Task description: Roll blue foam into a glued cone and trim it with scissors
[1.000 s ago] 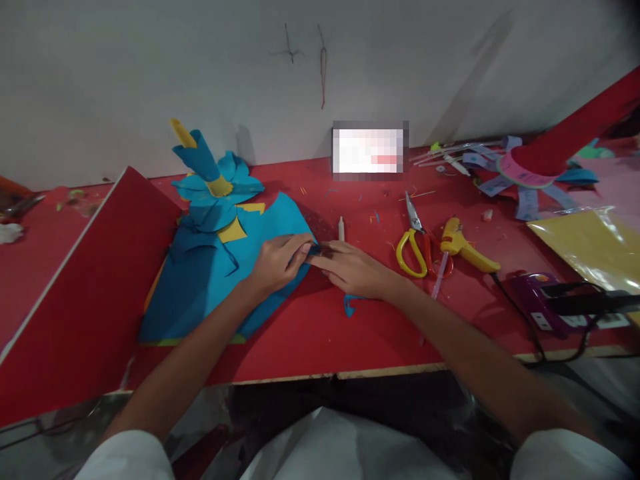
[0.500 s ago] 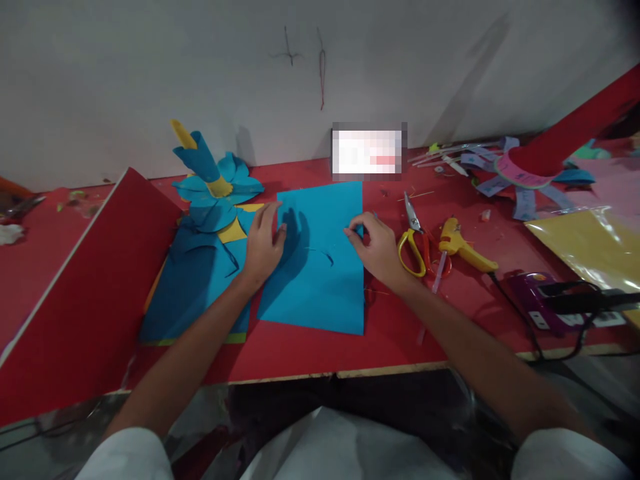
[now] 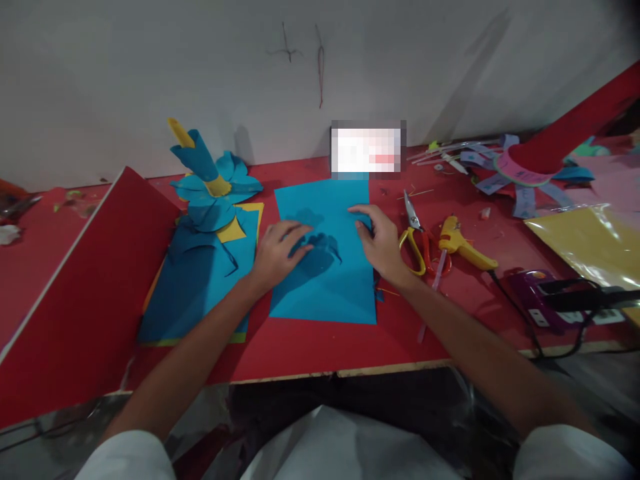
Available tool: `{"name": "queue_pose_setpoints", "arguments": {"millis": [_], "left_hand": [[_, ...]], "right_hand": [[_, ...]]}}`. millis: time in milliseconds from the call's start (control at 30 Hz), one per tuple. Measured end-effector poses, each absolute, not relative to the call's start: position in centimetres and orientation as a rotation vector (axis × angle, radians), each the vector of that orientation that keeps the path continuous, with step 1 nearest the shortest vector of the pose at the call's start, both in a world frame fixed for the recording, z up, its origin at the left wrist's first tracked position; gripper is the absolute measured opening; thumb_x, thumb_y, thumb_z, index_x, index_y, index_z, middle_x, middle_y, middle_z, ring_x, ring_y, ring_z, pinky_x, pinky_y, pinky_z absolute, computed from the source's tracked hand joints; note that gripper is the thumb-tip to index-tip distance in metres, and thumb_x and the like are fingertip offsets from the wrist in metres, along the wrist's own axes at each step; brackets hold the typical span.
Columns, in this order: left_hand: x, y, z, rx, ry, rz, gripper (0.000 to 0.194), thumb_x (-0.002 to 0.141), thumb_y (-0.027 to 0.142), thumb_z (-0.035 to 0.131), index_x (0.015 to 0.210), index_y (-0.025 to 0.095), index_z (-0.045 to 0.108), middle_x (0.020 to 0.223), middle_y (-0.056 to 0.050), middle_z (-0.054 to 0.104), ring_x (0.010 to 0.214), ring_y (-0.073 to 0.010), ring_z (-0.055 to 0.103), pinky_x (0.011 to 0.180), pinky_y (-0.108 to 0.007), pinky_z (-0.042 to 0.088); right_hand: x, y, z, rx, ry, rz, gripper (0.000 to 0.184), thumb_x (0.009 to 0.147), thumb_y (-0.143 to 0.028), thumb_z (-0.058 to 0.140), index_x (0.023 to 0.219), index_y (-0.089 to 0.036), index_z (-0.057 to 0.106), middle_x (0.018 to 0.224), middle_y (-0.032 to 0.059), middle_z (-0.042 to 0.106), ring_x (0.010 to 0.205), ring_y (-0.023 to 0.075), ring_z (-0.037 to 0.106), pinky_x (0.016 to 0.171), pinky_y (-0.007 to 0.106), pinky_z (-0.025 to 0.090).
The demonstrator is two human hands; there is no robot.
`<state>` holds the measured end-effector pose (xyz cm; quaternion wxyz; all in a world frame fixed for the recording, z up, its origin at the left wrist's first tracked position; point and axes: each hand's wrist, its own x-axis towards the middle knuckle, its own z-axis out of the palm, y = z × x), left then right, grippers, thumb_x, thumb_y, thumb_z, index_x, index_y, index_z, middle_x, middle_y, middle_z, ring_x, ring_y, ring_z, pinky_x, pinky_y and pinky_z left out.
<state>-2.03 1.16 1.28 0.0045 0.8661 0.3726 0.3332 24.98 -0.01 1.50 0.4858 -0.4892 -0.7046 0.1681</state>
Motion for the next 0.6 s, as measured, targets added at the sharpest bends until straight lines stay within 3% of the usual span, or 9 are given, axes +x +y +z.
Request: {"name": "queue_pose_setpoints", "arguments": {"millis": [133,233,367,600], "left_hand": [[-1.2,0.8,0.3,2.982,0.849,0.707,0.029,0.111,0.039,0.051,0.118,0.02,0.073,0.113,-0.011,0.075,0.104,-0.0263,0.071,0.088,-0.043,0.049],[-1.2,0.9,0.0,2.99,0.806,0.682,0.034,0.114,0.033,0.044,0.105,0.019,0.073,0.104,-0.008,0.077,0.095,-0.0229,0.071,0.083,-0.039,0.047],[-2.1,1.8,0.2,2.641,1.001,1.017,0.025,0.11,0.033,0.056,0.105,0.019,0.076,0.106,-0.008,0.078,0.096,-0.0217,0.071,0.084,-0.035,0.051],[-7.1,6.3,-0.5,1.815,1.531,1.604,0.016,0.096,0.033,0.07,0.092,0.018,0.075,0.085,-0.004,0.071,0.078,-0.0164,0.063,0.076,-0.029,0.048]], "right_hand": [[24.6,-0.1,1.2,-1.107,-1.75,0.453,0.028,0.107,-0.03,0.048,0.125,-0.024,0.068,0.129,0.0107,0.075,0.115,0.0281,0.07,0.102,0.044,0.056],[24.5,0.0,0.9,-1.059,-1.752,0.463,0.027,0.107,-0.03,0.049,0.124,-0.025,0.07,0.127,0.01,0.076,0.118,0.0284,0.07,0.102,0.045,0.056],[24.8,0.2,0.7,-1.092,-1.737,0.474,0.031,0.108,-0.029,0.044,0.125,-0.026,0.069,0.13,0.0101,0.075,0.122,0.0287,0.069,0.104,0.047,0.055],[25.0,0.2,1.0,-1.149,-1.677,0.515,0.032,0.105,-0.025,0.044,0.124,-0.026,0.07,0.129,0.0096,0.074,0.117,0.0281,0.07,0.104,0.048,0.055]]}}
